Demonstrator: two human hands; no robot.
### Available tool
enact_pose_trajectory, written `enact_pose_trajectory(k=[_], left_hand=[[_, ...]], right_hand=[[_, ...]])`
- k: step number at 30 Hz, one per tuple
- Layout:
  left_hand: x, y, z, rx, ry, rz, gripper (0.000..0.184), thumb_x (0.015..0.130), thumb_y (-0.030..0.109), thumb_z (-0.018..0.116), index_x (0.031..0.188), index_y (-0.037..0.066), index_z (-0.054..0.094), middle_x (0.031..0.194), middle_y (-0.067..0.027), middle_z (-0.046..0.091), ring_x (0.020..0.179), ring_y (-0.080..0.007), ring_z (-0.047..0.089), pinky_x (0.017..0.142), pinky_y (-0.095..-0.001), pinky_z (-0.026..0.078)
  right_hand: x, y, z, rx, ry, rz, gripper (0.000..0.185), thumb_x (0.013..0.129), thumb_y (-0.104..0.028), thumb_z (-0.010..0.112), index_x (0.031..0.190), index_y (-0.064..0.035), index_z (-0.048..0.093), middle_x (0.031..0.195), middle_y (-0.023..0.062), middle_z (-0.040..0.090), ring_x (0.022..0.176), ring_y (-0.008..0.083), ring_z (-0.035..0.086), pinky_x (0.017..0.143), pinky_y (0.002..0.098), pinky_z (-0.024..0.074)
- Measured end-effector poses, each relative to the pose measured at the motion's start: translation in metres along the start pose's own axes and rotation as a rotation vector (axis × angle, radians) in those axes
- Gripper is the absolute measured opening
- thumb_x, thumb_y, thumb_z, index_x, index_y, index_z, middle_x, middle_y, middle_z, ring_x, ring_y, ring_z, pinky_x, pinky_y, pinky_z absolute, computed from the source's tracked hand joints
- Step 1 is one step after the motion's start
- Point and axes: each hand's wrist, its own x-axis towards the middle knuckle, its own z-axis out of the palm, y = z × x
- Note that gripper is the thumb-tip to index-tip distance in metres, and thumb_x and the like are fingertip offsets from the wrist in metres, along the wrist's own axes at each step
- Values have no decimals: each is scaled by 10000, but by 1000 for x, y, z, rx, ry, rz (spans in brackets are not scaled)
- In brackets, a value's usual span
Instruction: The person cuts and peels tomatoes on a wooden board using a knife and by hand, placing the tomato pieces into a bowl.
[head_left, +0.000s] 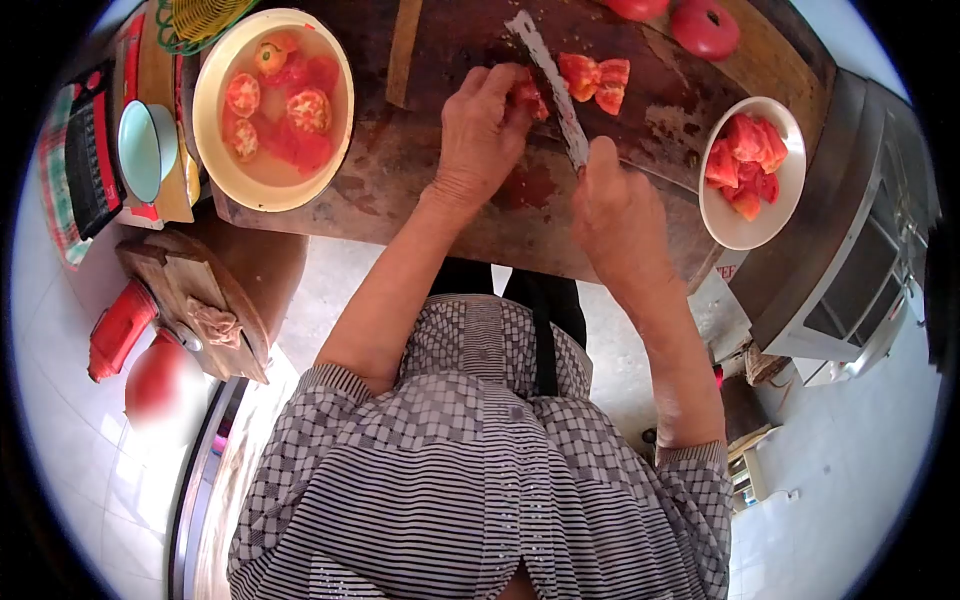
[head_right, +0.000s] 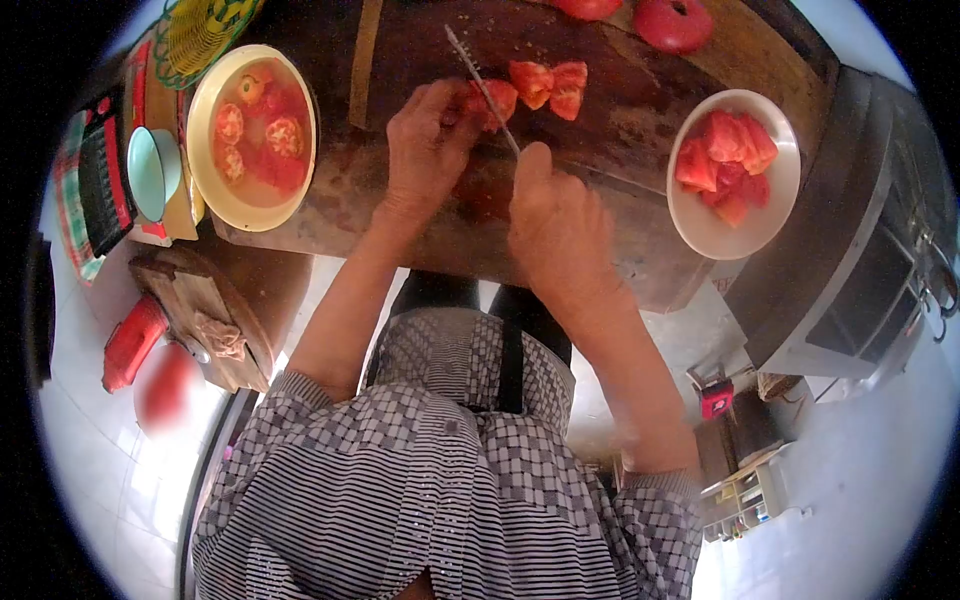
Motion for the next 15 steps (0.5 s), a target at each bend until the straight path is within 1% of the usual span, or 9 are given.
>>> enact_pose_trajectory(k=[2, 5, 6, 8, 9, 11, 12, 14, 15], left_hand=[[2, 1, -4, 17, 0, 14, 218, 769, 63, 687, 969, 29, 606, 872, -147, 620, 732, -276, 652, 630, -337, 521], [3, -1, 0, 32, -8, 6, 213, 757, 66, 694, 945, 26, 602, 858, -143, 618, 724, -283, 650, 624, -343, 522], [4, -3, 1, 39, -5, 0, 213, 754, 66, 696, 940, 25, 601, 854, -142, 618, 721, -286, 650, 623, -344, 522], [3, -6, 0, -13, -25, -20, 246, 730, 43, 668, 959, 49, 579, 842, -159, 586, 739, -346, 614, 626, -393, 497], [3, -3, 0, -44, -35, -30, 267, 718, 32, 653, 969, 61, 568, 836, -167, 570, 748, -376, 596, 627, -418, 485], [4, -1, 0, -3, -4, -32, 248, 733, 41, 673, 967, 37, 592, 846, -139, 605, 719, -286, 637, 620, -358, 513], [3, -1, -1, 21, 7, -41, 241, 740, 46, 683, 966, 25, 604, 851, -125, 623, 705, -242, 657, 617, -328, 527], [1, -4, -3, -61, 11, -131, 318, 732, 51, 687, 1034, 30, 589, 898, -124, 616, 699, -230, 655, 636, -331, 528], [0, -4, -4, -102, 8, -176, 357, 728, 53, 690, 1068, 33, 581, 922, -123, 612, 697, -223, 654, 645, -332, 528]], right_hand=[[6, -1, 0, -11, -22, -41, 156, 834, -48, 523, 899, -21, 384, 681, 263, 584, 687, 478, 577, 595, 549, 455], [26, -2, 16, -96, -62, -12, 180, 799, -49, 575, 917, -14, 444, 721, 247, 625, 711, 424, 648, 607, 493, 530], [27, -1, 19, -93, -54, 2, 176, 808, -57, 573, 924, -13, 448, 724, 253, 623, 718, 424, 649, 608, 489, 530], [24, 2, 27, -86, -43, 42, 170, 827, -73, 571, 936, -13, 455, 728, 265, 619, 731, 425, 651, 610, 482, 532], [20, 6, 30, -14, 11, 45, 162, 838, -81, 566, 936, -11, 457, 732, 266, 619, 728, 426, 650, 603, 479, 529], [17, 17, 37, 125, 124, 41, 151, 862, -98, 557, 934, -7, 461, 739, 269, 619, 722, 428, 647, 589, 473, 525], [14, 20, 40, 203, 154, 100, 151, 867, -100, 554, 933, 0, 462, 729, 264, 614, 689, 430, 636, 568, 463, 517], [4, 26, 48, 372, 208, 221, 154, 876, -102, 548, 933, 13, 463, 709, 253, 606, 624, 436, 613, 528, 444, 503], [-7, 32, 51, 450, 226, 209, 150, 885, -100, 544, 933, 17, 464, 689, 229, 601, 581, 397, 598, 504, 418, 490]])
